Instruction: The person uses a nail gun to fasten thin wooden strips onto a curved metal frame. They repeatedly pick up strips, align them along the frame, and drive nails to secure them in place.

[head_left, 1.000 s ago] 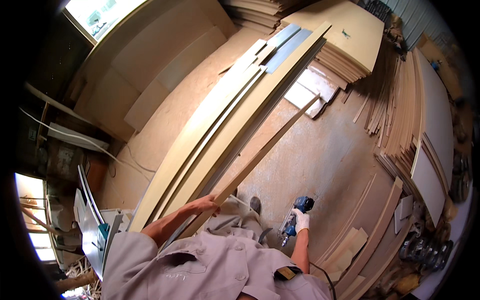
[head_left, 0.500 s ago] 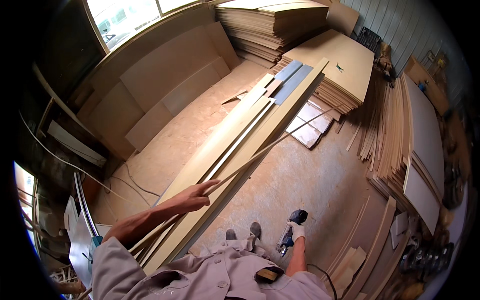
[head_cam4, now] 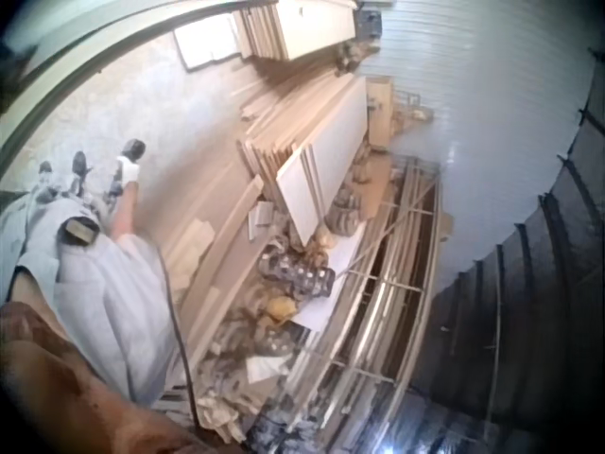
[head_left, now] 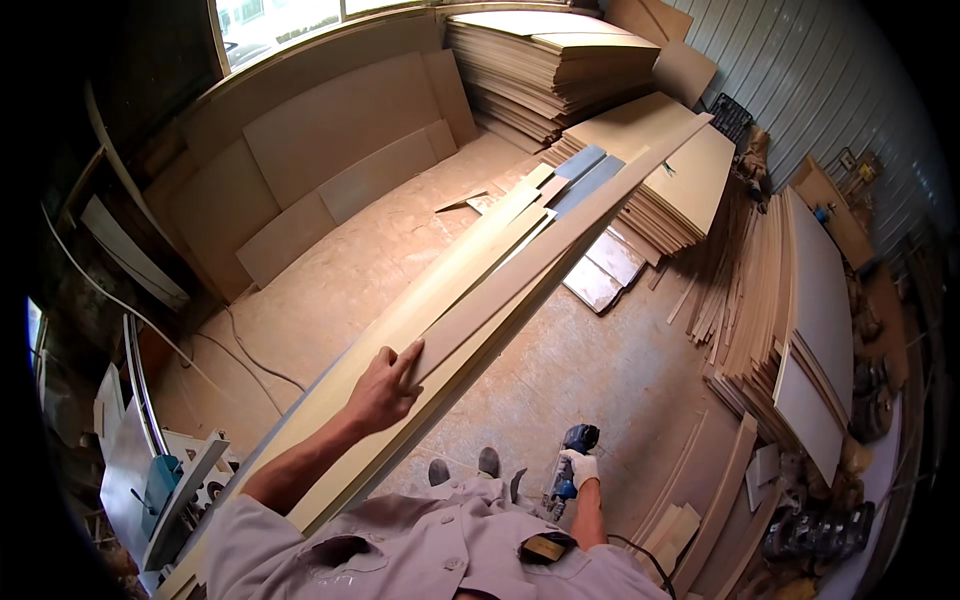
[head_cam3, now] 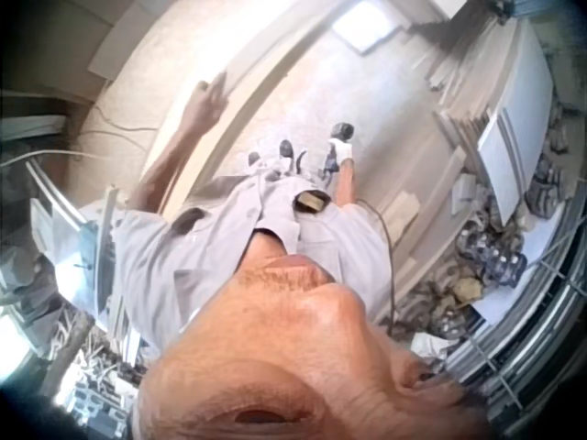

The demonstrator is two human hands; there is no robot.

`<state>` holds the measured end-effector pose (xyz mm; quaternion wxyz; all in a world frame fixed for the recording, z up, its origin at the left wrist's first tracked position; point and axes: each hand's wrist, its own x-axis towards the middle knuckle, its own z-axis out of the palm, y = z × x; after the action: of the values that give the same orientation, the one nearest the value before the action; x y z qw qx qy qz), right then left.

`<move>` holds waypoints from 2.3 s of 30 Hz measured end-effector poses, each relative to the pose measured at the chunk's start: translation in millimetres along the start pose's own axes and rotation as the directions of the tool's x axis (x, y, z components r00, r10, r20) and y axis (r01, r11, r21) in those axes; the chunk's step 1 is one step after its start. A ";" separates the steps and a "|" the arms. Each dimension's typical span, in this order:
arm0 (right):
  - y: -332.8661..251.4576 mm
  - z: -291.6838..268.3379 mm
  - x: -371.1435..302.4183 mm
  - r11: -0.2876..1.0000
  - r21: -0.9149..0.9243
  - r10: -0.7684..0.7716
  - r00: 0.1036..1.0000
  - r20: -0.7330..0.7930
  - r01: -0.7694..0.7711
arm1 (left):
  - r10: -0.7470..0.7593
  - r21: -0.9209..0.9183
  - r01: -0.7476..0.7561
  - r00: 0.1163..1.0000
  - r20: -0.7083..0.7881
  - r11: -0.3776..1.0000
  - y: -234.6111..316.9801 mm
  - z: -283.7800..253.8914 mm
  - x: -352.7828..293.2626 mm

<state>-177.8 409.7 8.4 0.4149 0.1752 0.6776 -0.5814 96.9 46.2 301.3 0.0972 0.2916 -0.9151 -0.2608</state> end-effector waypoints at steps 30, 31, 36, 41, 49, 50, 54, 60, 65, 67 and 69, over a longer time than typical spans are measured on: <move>59.0 -44.3 0.4 0.996 0.079 0.057 0.994 -0.093 -0.050 | -0.077 0.089 0.069 0.992 0.097 0.994 -164.6 186.0 -13.8; 55.1 -40.1 -1.5 0.998 0.050 0.055 0.993 -0.108 -0.049 | -0.056 0.094 0.049 0.995 0.077 0.994 -171.6 187.5 -20.9; 52.9 -47.6 3.5 0.996 0.054 0.078 0.992 -0.098 -0.073 | -0.022 0.238 0.023 1.000 -0.008 0.971 -151.1 184.8 -28.9; 44.9 -49.5 9.8 0.996 0.043 0.080 0.996 -0.051 -0.078 | -0.016 0.141 0.043 0.981 -0.193 0.989 -163.0 223.3 -9.5; 30.6 -49.3 -0.8 1.000 0.017 0.028 0.994 -0.102 -0.027 | -0.109 0.070 0.113 0.992 -0.062 0.991 -140.5 234.0 45.0; 30.0 -52.3 0.7 1.000 0.009 0.029 0.994 -0.110 -0.028 | -0.134 0.081 0.138 0.990 -0.048 0.987 -139.3 233.8 44.1; 54.6 -78.1 36.6 0.996 0.063 0.064 0.994 -0.093 -0.058 | -0.190 0.106 0.193 0.981 -0.041 0.975 -136.2 232.9 47.9; 40.5 -89.6 53.3 0.991 0.080 0.111 0.991 -0.071 -0.105 | -0.190 0.099 0.194 0.981 -0.044 0.976 -136.1 239.8 67.7; 9.3 -70.8 51.6 0.996 -0.013 0.085 0.991 -0.107 -0.087 | -0.201 0.093 0.208 0.977 -0.071 0.974 -140.2 239.7 64.3; -0.2 -65.9 53.3 0.996 -0.030 0.078 0.992 -0.096 -0.081 | -0.222 0.127 0.229 0.973 -0.067 0.965 -136.8 239.0 71.0; -5.2 -60.7 58.5 0.997 -0.028 0.074 0.994 -0.078 -0.077 | -0.236 0.177 0.240 0.971 -0.046 0.955 -135.4 238.7 80.1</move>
<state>-238.1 450.7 -34.4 0.4130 0.2163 0.6949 -0.5475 18.6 5.9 29.4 0.0492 0.4104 -0.8920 -0.1828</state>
